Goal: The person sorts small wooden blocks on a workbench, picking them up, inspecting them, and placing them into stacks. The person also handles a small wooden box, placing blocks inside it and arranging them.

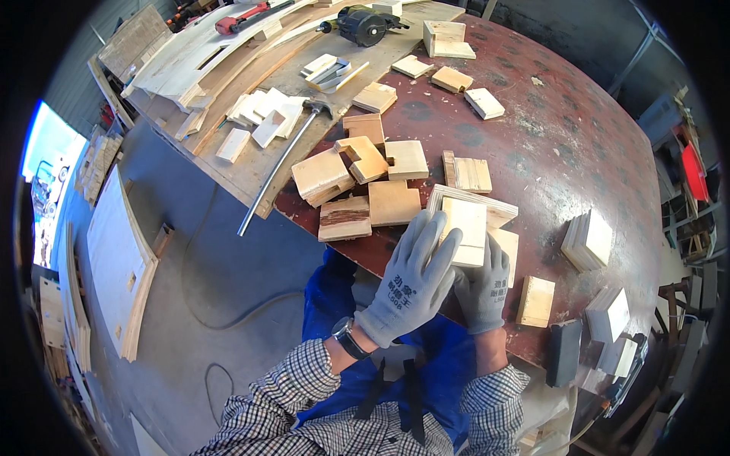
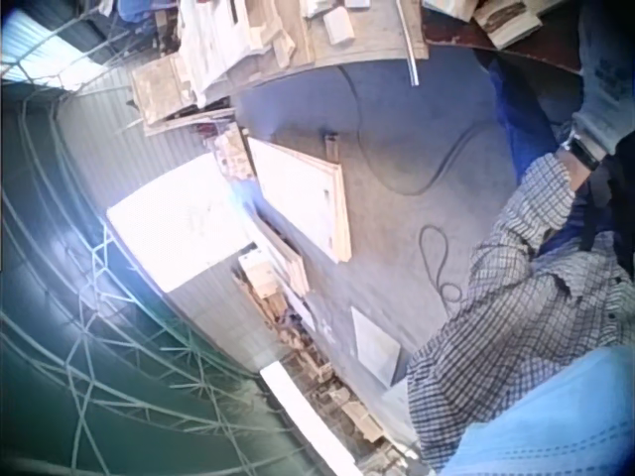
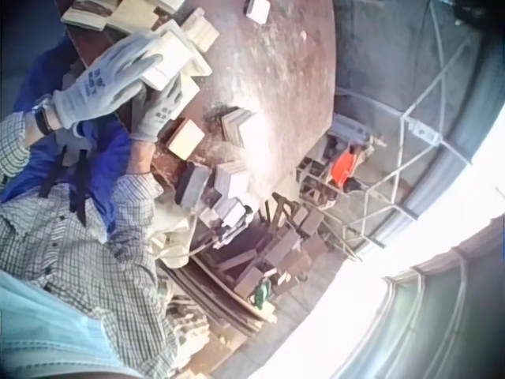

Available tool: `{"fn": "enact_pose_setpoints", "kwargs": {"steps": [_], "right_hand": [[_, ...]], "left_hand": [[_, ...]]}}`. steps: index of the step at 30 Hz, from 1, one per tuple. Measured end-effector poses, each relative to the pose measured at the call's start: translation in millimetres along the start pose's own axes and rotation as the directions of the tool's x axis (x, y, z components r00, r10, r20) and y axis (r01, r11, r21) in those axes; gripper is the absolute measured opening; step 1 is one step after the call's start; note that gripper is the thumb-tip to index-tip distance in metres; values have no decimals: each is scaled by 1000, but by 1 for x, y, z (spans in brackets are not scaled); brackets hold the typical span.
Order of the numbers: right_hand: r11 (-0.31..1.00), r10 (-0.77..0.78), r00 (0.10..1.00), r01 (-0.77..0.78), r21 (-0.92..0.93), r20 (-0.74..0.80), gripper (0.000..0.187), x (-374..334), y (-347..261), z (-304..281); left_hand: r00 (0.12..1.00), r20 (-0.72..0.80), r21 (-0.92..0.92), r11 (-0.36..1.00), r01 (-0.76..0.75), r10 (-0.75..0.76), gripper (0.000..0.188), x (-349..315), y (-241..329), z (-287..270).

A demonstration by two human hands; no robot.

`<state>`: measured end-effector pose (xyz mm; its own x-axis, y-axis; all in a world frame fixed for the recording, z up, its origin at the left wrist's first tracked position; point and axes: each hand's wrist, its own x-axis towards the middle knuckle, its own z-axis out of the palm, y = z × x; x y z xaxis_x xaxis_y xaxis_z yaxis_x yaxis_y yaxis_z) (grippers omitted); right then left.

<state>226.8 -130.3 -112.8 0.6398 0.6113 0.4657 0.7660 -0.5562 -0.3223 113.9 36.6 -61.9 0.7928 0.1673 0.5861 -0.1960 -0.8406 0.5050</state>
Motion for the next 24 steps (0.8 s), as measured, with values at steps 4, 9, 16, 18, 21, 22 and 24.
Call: {"fn": "enact_pose_setpoints", "kwargs": {"steps": [4,9,16,18,21,22,24], "right_hand": [[998,27,1000,-27,49,-2,96,1,-4,-5],[996,17,1000,-16,86,-12,91,5,-12,-8],[998,17,1000,-17,55,3,94,10,-19,-14],[998,24,1000,-24,59,-1,94,10,-20,-14],[996,39,999,-37,84,-23,94,9,-20,-14],[994,43,998,-40,101,-33,93,8,-20,-14],[991,53,998,-47,126,-42,92,8,-20,-14]], "left_hand": [[999,54,34,999,-10,8,56,1,-1,-2],[999,41,64,998,-17,14,53,1,-2,0],[998,64,99,995,-19,13,55,2,-1,-1],[998,60,97,995,-18,13,55,2,0,-1],[998,57,91,996,-16,10,54,2,0,0],[998,59,86,996,-13,8,54,2,0,-1],[998,63,82,997,-12,7,53,2,0,-2]]}}
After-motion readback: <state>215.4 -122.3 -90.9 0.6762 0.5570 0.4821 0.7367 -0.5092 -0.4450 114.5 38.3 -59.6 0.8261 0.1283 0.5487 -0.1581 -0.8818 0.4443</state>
